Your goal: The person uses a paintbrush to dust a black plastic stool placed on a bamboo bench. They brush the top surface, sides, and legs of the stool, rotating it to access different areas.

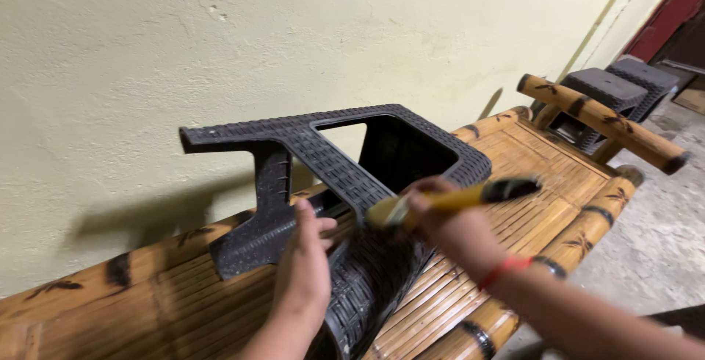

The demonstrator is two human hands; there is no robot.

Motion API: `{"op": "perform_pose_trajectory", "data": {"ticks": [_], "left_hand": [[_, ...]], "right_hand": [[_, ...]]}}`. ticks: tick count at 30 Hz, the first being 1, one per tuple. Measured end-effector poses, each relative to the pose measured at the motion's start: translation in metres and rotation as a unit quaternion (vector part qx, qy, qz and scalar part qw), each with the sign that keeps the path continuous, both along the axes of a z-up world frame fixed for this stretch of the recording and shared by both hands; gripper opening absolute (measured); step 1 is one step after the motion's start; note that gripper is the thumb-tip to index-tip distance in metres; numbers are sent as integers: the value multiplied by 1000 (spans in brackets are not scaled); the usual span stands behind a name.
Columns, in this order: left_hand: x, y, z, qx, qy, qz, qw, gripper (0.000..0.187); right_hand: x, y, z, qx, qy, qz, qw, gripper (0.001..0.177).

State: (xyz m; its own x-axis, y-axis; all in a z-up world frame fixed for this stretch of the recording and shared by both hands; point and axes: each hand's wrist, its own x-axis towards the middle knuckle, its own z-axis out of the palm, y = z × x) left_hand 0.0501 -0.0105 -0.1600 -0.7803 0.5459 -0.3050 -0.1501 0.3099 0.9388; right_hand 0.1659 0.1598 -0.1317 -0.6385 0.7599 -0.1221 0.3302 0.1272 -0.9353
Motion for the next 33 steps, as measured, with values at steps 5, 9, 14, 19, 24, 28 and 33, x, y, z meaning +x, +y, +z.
{"op": "perform_pose_trajectory", "data": {"ticks": [5,9,14,19,24,28,33], "left_hand": [[-5,3,-13,154,-35,50,986,97],[-2,3,-12,173,-58,61,981,94],[5,1,4,20,15,52,998,96],[5,2,7,10,6,53,999,95],[2,3,5,6,0,54,999,94],[4,0,10,-68,31,9,997,97],[-1,0,18,-135,44,-24,990,97]], "right_hand": [[36,-74,1,-69,74,131,986,27],[37,-69,7,-31,51,138,989,27],[15,-20,9,-48,43,-35,997,29],[15,-34,4,4,39,6,999,28],[47,-85,-1,-95,79,77,989,27],[61,-75,-3,-71,64,137,986,28],[52,-32,-5,28,41,-5,999,26]]}}
